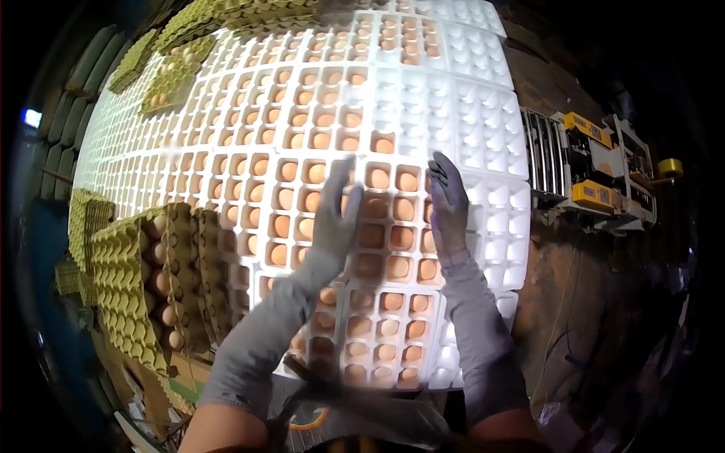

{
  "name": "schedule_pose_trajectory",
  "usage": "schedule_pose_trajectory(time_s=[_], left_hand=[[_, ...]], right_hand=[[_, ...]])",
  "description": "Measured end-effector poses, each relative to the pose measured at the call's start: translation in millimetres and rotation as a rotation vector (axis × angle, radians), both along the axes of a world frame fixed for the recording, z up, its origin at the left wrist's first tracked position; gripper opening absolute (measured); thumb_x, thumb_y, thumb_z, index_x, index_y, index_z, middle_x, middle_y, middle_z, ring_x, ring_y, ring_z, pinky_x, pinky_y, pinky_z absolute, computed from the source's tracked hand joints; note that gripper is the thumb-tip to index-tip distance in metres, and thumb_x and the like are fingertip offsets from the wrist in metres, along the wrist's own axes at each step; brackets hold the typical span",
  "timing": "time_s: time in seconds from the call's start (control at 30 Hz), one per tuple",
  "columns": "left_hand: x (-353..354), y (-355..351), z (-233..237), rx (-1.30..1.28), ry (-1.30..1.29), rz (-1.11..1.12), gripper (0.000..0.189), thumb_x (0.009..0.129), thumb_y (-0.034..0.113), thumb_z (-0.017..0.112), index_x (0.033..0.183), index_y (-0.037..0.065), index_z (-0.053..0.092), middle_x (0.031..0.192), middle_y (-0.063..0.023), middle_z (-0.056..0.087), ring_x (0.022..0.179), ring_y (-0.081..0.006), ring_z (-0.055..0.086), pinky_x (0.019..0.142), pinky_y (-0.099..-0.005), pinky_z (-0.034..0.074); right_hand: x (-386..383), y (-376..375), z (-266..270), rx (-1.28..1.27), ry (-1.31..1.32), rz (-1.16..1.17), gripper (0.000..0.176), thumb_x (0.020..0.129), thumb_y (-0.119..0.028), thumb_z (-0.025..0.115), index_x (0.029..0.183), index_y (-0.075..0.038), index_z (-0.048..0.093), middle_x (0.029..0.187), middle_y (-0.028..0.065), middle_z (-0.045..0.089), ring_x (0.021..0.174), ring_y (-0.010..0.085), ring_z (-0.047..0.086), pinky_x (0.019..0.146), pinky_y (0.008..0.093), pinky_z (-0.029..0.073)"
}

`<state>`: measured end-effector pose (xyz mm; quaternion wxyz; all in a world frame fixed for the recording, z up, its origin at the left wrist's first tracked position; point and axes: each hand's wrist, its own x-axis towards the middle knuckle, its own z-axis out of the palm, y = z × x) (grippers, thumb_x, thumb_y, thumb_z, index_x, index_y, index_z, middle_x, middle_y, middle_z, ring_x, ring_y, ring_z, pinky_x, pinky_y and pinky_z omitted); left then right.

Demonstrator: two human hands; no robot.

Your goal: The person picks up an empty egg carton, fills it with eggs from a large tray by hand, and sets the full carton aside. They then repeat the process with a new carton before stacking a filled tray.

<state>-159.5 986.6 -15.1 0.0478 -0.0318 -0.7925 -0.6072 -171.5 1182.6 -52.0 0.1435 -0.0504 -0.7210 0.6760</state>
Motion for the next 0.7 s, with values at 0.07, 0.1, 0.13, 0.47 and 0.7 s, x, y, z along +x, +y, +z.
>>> schedule_pose_trajectory(time_s=[0.07,0.1,0.13,0.47,0.7], left_hand=[[82.5,-33.7,20.9,-0.127,-0.082,-0.186,0.048,0.093,0.003,0.057,0.14,-0.002,0.046,0.137,-0.0166,0.054,0.131,-0.0269,0.049,0.108,-0.0355,0.039],[118.4,-51.7,34.0,-0.18,-0.044,-0.281,0.049,0.09,0.005,0.062,0.137,0.0,0.049,0.135,-0.017,0.055,0.13,-0.0294,0.05,0.107,-0.0382,0.041],[144.3,-70.6,54.9,-0.24,-0.015,-0.366,0.05,0.087,0.007,0.066,0.135,0.002,0.052,0.134,-0.0174,0.056,0.129,-0.0318,0.051,0.106,-0.041,0.042],[219.3,-387.4,187.5,-1.237,0.343,0.565,0.049,0.086,0.016,0.067,0.132,0.004,0.054,0.138,-0.0186,0.05,0.137,-0.0382,0.037,0.112,-0.051,0.03],[250.8,-517.0,165.2,-0.302,-0.17,0.598,0.064,0.094,0.03,0.065,0.141,-0.006,0.041,0.128,-0.0194,0.06,0.103,-0.0192,0.061,0.086,-0.03,0.05]], right_hand=[[25.3,-15.0,21.6,0.018,-0.035,0.05,0.036,0.094,-0.005,0.052,0.13,-0.004,0.056,0.12,0.0123,0.063,0.11,0.0205,0.062,0.094,0.0308,0.048],[40.4,-25.7,31.2,0.1,-0.11,0.084,0.035,0.094,-0.007,0.054,0.129,-0.003,0.056,0.12,0.0127,0.063,0.11,0.0196,0.062,0.094,0.0308,0.048],[55.7,-41.8,52.9,0.08,-0.189,0.173,0.034,0.094,-0.006,0.054,0.128,-0.002,0.056,0.12,0.0129,0.063,0.111,0.0194,0.062,0.095,0.031,0.048],[166.7,-295.6,142.6,0.704,0.323,0.723,0.076,0.086,-0.035,0.07,0.146,-0.004,0.036,0.152,0.0202,0.03,0.142,0.0426,0.022,0.117,0.0539,0.019],[210.7,-386.6,187.2,0.361,-0.079,0.656,0.075,0.087,-0.011,0.059,0.149,0.004,0.019,0.148,0.0237,0.032,0.139,0.0339,0.032,0.114,0.0439,0.027]])
